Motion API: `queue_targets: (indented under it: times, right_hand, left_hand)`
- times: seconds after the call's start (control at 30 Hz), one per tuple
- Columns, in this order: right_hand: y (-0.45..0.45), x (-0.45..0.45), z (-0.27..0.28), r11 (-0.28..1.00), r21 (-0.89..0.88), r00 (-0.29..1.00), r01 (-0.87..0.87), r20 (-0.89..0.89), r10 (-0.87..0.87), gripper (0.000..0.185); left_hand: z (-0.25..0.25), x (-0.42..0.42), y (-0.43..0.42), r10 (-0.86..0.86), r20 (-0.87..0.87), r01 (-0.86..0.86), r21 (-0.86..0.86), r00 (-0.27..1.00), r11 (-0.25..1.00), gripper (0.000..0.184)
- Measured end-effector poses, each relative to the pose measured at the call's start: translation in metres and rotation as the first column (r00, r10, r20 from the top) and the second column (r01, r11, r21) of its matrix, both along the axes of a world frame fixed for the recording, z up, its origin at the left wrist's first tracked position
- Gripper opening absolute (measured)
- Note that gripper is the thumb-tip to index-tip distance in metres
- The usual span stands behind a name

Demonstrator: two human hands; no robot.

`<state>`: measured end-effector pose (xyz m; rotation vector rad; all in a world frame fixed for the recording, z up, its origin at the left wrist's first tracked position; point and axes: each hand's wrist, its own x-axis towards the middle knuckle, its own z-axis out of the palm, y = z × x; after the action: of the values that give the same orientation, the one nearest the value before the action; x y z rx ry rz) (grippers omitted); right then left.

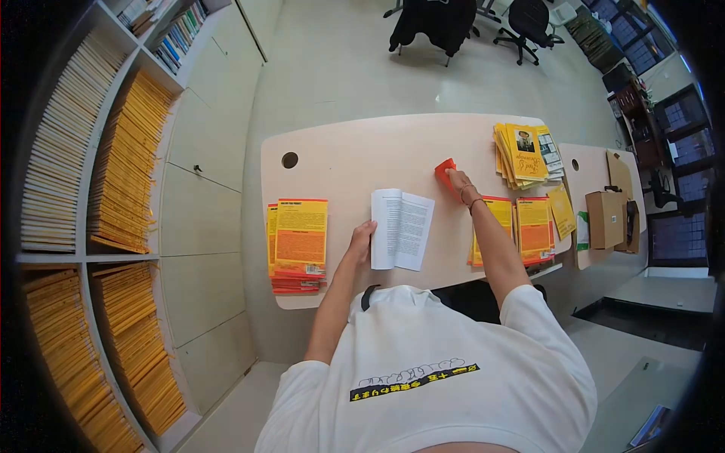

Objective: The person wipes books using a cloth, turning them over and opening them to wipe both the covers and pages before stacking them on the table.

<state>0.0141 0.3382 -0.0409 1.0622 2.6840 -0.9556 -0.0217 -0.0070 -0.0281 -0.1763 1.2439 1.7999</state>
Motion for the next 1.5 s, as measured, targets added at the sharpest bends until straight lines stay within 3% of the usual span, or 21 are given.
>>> queue_targets:
  times: [0.23, 0.3, 0.33, 0.4, 0.43, 0.57, 0.6, 0.67, 0.73, 0.77, 0.83, 1.0, 1.1, 1.17, 1.27, 1.33, 1.5]
  right_hand:
    - [-0.052, -0.004, -0.028, 0.931, 0.204, 0.947, -0.301, 0.178, 0.267, 0.043]
    - [-0.125, 0.05, 0.008, 0.811, 0.5, 0.864, -0.304, -0.214, 0.456, 0.053]
    - [-0.147, 0.076, -0.013, 0.899, 0.212, 0.862, -0.382, -0.268, 0.43, 0.056]
    - [-0.191, 0.138, -0.004, 0.608, 0.463, 0.643, -0.645, -0.101, 0.759, 0.059]
    - [-0.203, 0.151, -0.015, 0.357, 0.723, 0.584, -0.592, 0.078, 0.808, 0.062]
    - [-0.194, 0.155, -0.012, 0.53, 0.449, 0.567, -0.719, -0.06, 0.821, 0.066]
    - [-0.19, 0.143, -0.008, 0.54, 0.45, 0.577, -0.711, -0.064, 0.814, 0.066]
    - [-0.179, 0.112, -0.002, 0.611, 0.48, 0.725, -0.63, 0.079, 0.685, 0.067]
    - [-0.161, 0.074, -0.012, 0.742, 0.448, 0.825, -0.499, -0.019, 0.565, 0.066]
    - [-0.149, 0.053, -0.013, 0.745, 0.449, 0.825, -0.494, -0.03, 0.565, 0.066]
    - [-0.128, 0.017, -0.011, 0.83, 0.231, 0.861, -0.507, 0.099, 0.498, 0.068]
    - [-0.114, -0.007, 0.024, 0.808, 0.119, 0.809, -0.577, 0.216, 0.546, 0.065]
    - [-0.138, 0.043, 0.008, 0.813, 0.166, 0.83, -0.558, 0.14, 0.54, 0.067]
    - [-0.16, 0.098, 0.004, 0.651, 0.377, 0.714, -0.659, 0.039, 0.699, 0.069]
    - [-0.169, 0.147, 0.014, 0.608, 0.313, 0.643, -0.729, 0.01, 0.766, 0.069]
    - [-0.16, 0.152, 0.015, 0.588, 0.281, 0.631, -0.758, 0.087, 0.771, 0.069]
    - [-0.11, 0.092, -0.014, 0.893, 0.243, 0.923, -0.379, 0.033, 0.382, 0.064]
  left_hand:
    - [-0.019, 0.004, 0.001, 0.076, -0.02, -0.077, -0.079, 0.997, 0.994, 0.028]
    - [-0.015, 0.003, -0.002, 0.108, 0.003, -0.107, -0.066, 0.994, 0.992, 0.028]
    - [-0.012, 0.003, -0.003, 0.124, 0.014, -0.123, -0.062, 0.992, 0.991, 0.028]
    - [-0.008, 0.004, -0.004, 0.126, 0.017, -0.124, -0.069, 0.992, 0.99, 0.028]
    - [-0.006, 0.004, -0.005, 0.122, 0.014, -0.121, -0.073, 0.992, 0.99, 0.028]
    - [-0.008, 0.001, -0.003, 0.092, 0.016, -0.091, -0.07, 0.996, 0.993, 0.029]
    - [-0.012, -0.002, -0.004, 0.074, 0.021, -0.073, -0.062, 0.997, 0.995, 0.029]
    - [-0.017, -0.007, -0.006, 0.048, 0.029, -0.046, -0.042, 0.998, 0.998, 0.03]
    - [-0.016, -0.006, -0.004, 0.045, 0.008, -0.045, -0.06, 0.999, 0.997, 0.03]
    - [-0.015, -0.005, -0.003, 0.046, -0.01, -0.047, -0.077, 0.999, 0.996, 0.03]
    - [-0.013, -0.004, -0.004, 0.047, -0.044, -0.051, -0.11, 0.998, 0.993, 0.03]
    - [-0.019, 0.0, -0.006, 0.096, -0.012, -0.096, -0.043, 0.995, 0.994, 0.03]
    - [-0.012, 0.0, -0.004, 0.116, 0.006, -0.116, -0.034, 0.993, 0.993, 0.029]
    - [-0.007, 0.002, -0.004, 0.13, 0.025, -0.129, -0.029, 0.991, 0.991, 0.028]
    - [-0.002, 0.002, -0.004, 0.095, 0.03, -0.095, -0.008, 0.995, 0.995, 0.027]
    - [0.001, 0.0, -0.002, 0.06, 0.016, -0.06, 0.016, 0.998, 0.998, 0.027]
    - [-0.001, 0.002, 0.002, 0.034, 0.069, -0.037, 0.044, 0.997, 0.998, 0.026]
